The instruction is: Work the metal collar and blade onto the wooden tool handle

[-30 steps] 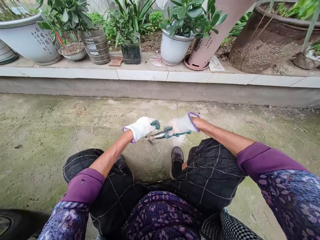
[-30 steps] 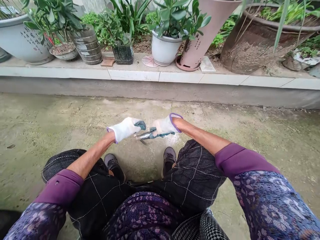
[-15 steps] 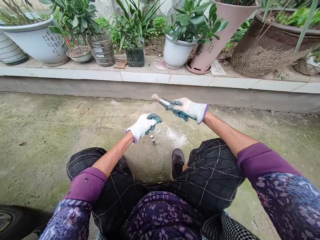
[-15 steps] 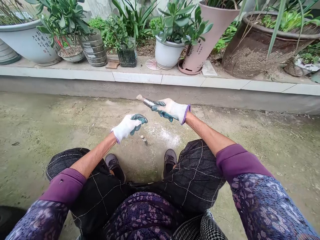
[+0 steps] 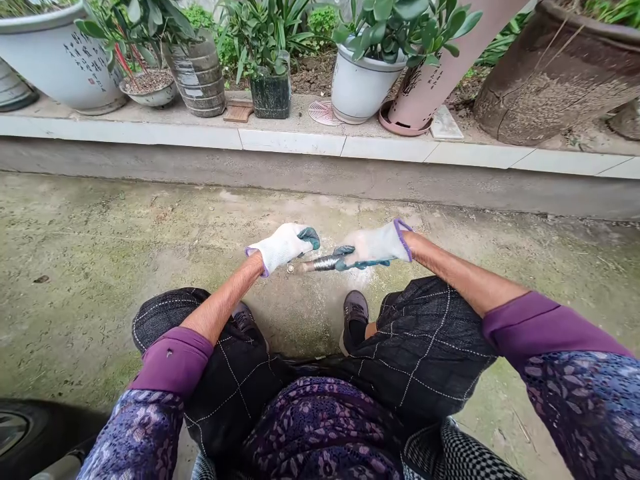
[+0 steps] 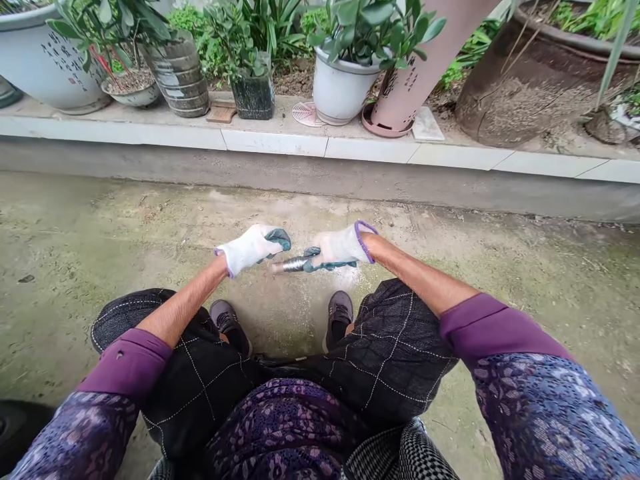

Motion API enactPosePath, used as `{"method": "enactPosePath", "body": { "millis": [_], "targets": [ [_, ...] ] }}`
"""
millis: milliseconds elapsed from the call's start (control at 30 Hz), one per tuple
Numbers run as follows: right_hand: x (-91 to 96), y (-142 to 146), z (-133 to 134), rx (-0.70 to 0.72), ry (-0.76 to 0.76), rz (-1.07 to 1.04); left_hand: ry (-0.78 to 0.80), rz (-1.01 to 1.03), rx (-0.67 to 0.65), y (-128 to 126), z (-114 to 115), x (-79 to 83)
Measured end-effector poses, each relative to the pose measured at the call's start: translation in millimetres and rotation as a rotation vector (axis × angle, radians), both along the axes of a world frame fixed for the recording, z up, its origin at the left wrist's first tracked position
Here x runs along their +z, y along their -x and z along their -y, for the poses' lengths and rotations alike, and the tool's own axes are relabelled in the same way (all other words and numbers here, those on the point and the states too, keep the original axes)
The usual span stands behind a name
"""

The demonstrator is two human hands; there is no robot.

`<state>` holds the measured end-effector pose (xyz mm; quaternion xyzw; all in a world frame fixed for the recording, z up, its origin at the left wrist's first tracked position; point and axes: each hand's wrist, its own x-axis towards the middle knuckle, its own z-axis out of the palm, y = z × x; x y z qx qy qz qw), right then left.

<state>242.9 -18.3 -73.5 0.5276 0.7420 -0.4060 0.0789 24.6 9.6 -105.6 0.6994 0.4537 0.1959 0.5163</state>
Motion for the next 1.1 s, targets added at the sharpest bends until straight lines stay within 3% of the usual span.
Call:
{"method": "enactPosePath", "body": {
  "millis": [200,367,700,800,967,1100],
  "targets": [
    [-10.1,3,-22,0.014,-0.216,0.193,0.073,-0.01,0.06,-4,6,2.7],
    [-2.9,3,-31,0.048,-0.462,0.352,0.24,0.176,0.176,-10,12,11.4],
    [-0.2,14,-29,0.017,-0.512,0.302,0.34,0.41,0.209,-5,15,8.9],
    [6.1,13,-28,-0.055,-0.453,0.158,0.342,0.382,0.208,-5,13,5.4],
    [16.6,11,-19,-0.329,-0.122,-0.206,0.344,0.334,0.163,-6,12,-0.2],
    [10.0,4,-17,-0.375,0.084,-0.501,0.309,0.249,0.128,-6,9,-4.2]
  ]
}}
